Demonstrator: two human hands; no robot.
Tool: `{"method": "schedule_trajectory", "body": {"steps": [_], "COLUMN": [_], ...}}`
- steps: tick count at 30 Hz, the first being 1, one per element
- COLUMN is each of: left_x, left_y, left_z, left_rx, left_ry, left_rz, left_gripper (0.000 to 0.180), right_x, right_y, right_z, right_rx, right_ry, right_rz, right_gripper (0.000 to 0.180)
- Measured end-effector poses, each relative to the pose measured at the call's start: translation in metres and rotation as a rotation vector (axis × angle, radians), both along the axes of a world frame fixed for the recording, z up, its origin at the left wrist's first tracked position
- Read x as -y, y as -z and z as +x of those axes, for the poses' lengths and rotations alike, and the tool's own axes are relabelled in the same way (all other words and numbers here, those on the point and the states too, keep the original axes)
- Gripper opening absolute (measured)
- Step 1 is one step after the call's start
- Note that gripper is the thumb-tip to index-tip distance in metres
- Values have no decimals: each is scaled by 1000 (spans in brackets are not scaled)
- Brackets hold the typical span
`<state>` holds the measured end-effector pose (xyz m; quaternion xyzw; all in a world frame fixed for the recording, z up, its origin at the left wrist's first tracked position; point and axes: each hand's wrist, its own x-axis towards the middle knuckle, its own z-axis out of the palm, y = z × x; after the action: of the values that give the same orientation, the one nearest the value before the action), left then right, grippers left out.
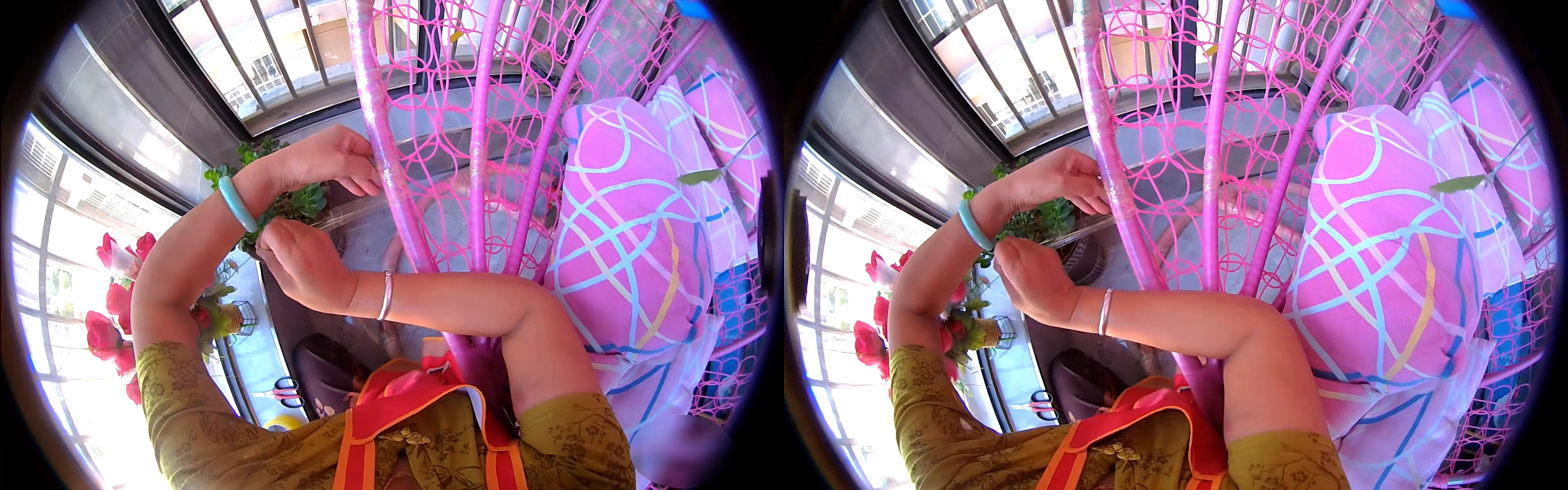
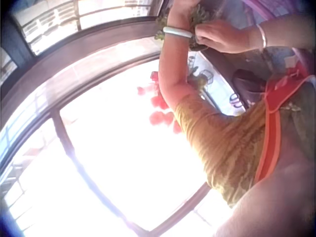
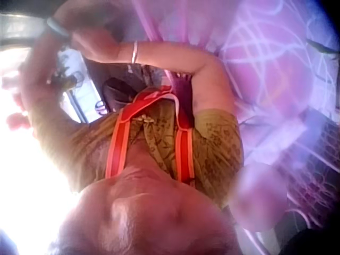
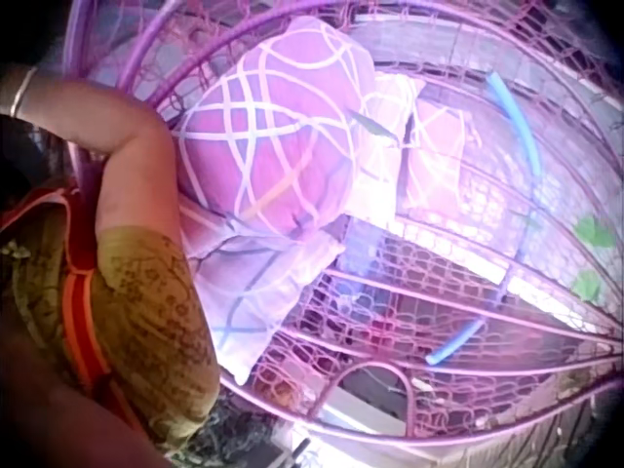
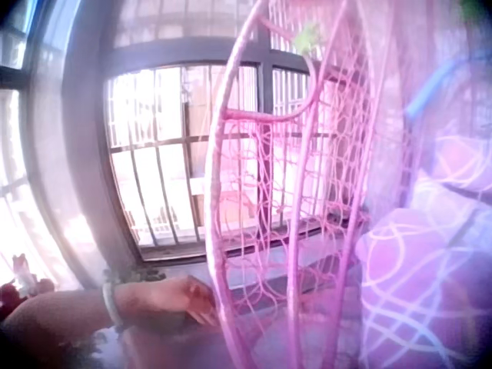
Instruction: The person wraps clear tape around the pink frame of a woven chair, pulling the tape from a roll and pressing it against the chair frame by hand.
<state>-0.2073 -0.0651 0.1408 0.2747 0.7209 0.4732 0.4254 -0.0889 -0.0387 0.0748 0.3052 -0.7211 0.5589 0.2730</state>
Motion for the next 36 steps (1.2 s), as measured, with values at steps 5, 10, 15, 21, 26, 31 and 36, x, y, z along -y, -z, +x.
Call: {"method": "schedule_trajectory", "body": {"steps": [5, 10, 15, 21, 26, 31, 36], "left_x": [4, 0, 1, 3, 3, -4, 7], "left_y": [4, 5, 17, 31, 36, 44, 52], "left_z": [2, 6, -1, -2, 5, 6, 5], "left_rx": [-256, -223, -234, -288, -289, -317, -312], "left_ry": [136, 105, 103, 105, 110, 88, 53], "left_rz": [-82, -37, -4, 65, 100, 139, 141], "left_gripper": [27, 32, 30, 33, 33, 30, 25], "right_x": [2, -3, -5, -11, -17, -23, -95], "right_y": [12, 25, 29, 25, 6, -30, -97], "right_z": [-6, -12, -13, 6, 41, 85, 15], "right_rx": [19, 18, 30, 91, 12, 217, 86], "right_ry": [45, 102, 112, 93, -51, -960, -307], "right_rz": [155, 304, 354, 655, 1001, 988, 996], "right_gripper": [12, 12, 14, 16, 14, 14, 18]}}
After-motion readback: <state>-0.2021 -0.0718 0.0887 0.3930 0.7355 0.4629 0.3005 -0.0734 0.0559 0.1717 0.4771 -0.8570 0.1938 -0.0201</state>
